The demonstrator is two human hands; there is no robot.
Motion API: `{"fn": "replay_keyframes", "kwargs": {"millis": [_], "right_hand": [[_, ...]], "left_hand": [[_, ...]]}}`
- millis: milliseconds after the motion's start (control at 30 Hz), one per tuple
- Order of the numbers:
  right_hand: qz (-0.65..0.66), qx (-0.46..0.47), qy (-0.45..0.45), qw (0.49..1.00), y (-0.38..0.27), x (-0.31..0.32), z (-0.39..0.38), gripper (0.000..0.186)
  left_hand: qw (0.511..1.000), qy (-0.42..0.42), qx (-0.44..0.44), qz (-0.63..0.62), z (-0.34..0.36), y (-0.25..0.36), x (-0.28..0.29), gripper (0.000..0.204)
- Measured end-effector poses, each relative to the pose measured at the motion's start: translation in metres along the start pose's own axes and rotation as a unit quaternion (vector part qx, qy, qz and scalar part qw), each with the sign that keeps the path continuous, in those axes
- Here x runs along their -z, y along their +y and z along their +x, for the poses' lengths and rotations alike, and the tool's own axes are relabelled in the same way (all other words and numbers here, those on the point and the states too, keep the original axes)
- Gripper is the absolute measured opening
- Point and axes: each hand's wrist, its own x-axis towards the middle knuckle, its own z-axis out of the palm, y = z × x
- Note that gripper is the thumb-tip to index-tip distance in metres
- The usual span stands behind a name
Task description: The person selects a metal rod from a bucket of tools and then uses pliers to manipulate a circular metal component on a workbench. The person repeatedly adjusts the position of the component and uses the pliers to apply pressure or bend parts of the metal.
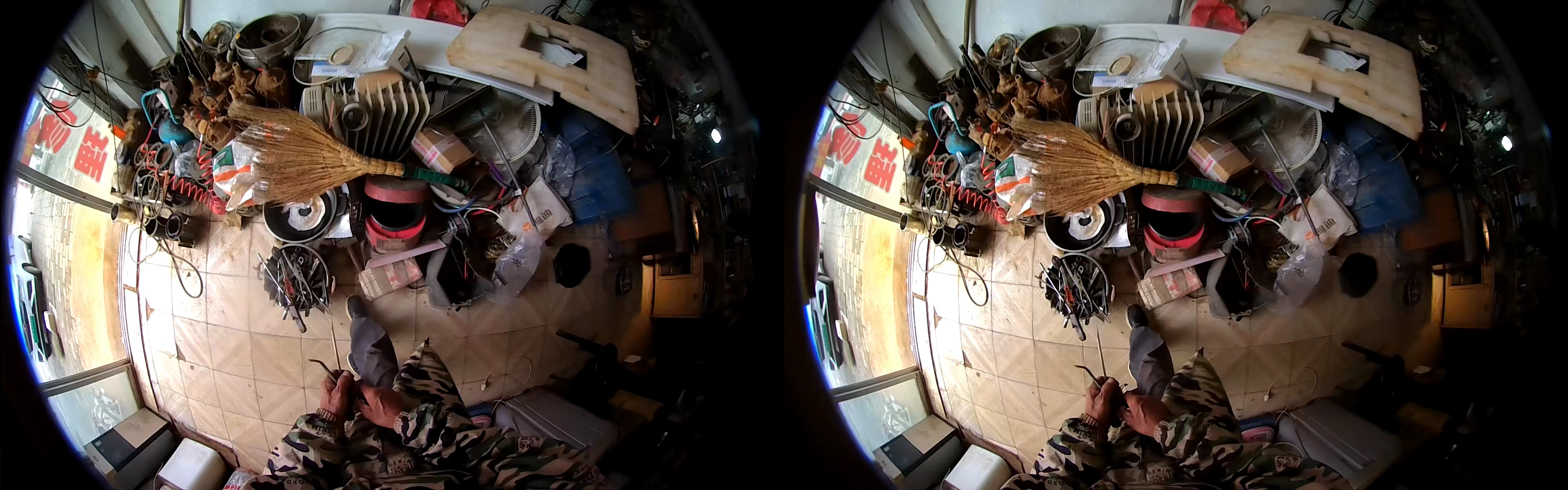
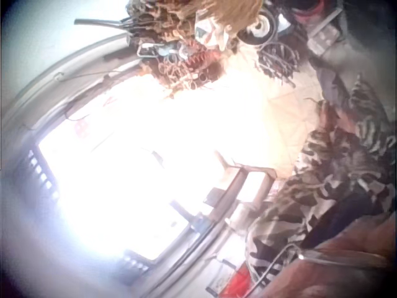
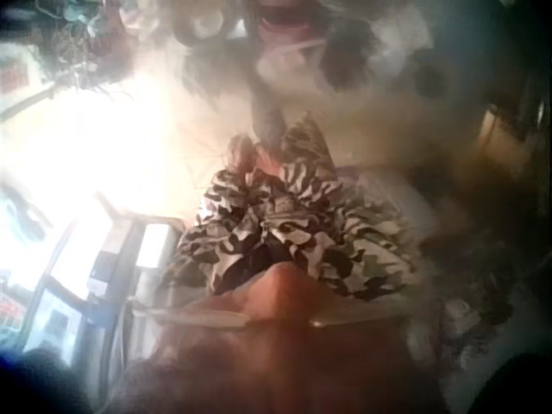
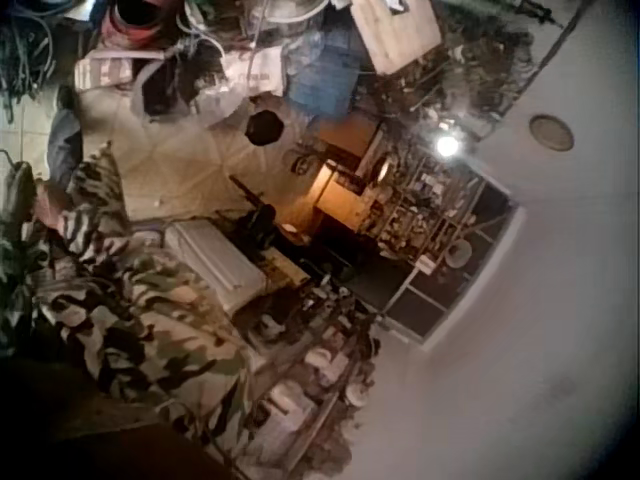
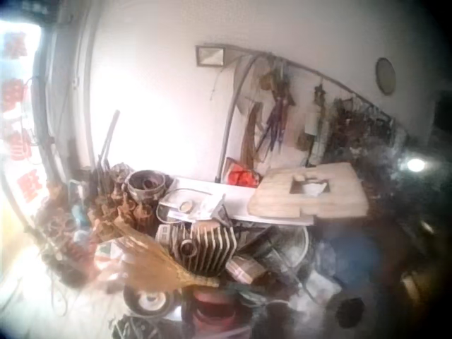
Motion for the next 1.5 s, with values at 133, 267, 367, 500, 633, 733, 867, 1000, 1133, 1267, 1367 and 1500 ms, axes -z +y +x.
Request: {"fn": "replay_keyframes", "kwargs": {"millis": [133,267,367,500,633,733,867,1000,1133,1267,1367,1500], "right_hand": [[0.022,0.019,0.004,1.0,-0.002,0.031,-0.047,0.042],[0.049,0.002,0.012,0.999,0.038,0.059,-0.047,0.047],[-0.027,0.022,0.111,0.993,0.106,0.074,-0.006,0.059],[-0.175,0.041,0.136,0.974,0.186,0.125,0.103,0.061],[-0.3,0.043,0.152,0.941,0.178,0.222,0.242,0.068],[-0.399,0.127,0.185,0.889,0.185,0.265,0.333,0.071],[-0.47,0.169,0.167,0.85,0.181,0.296,0.418,0.075],[-0.483,0.14,0.121,0.856,0.215,0.296,0.46,0.073],[-0.493,0.158,0.116,0.847,0.254,0.267,0.441,0.057],[-0.532,0.059,-0.063,0.842,0.338,0.234,0.412,0.069],[-0.395,0.009,-0.041,0.918,0.322,0.22,0.386,0.055],[-0.237,-0.02,0.043,0.97,0.334,0.161,0.3,0.049]], "left_hand": [[0.997,-0.031,-0.071,0.028,-0.022,-0.013,-0.025,0.031],[0.993,0.051,-0.082,0.061,-0.031,-0.031,-0.026,0.031],[0.974,0.139,-0.087,0.156,-0.031,-0.044,-0.009,0.03],[0.959,0.219,-0.005,0.18,-0.052,-0.094,0.024,0.03],[0.887,0.327,0.151,0.289,-0.093,-0.234,0.063,0.028],[0.859,0.343,0.285,0.25,-0.098,-0.229,0.021,0.027],[0.851,0.341,0.342,0.204,-0.07,-0.217,-0.031,0.026],[0.861,0.327,0.35,0.173,-0.034,-0.212,-0.06,0.025],[0.863,0.311,0.364,0.162,-0.012,-0.19,-0.071,0.024],[0.87,0.306,0.351,0.159,0.006,-0.172,-0.076,0.023],[0.883,0.287,0.332,0.164,0.029,-0.161,-0.076,0.022],[0.9,0.271,0.297,0.169,0.046,-0.14,-0.081,0.022]]}}
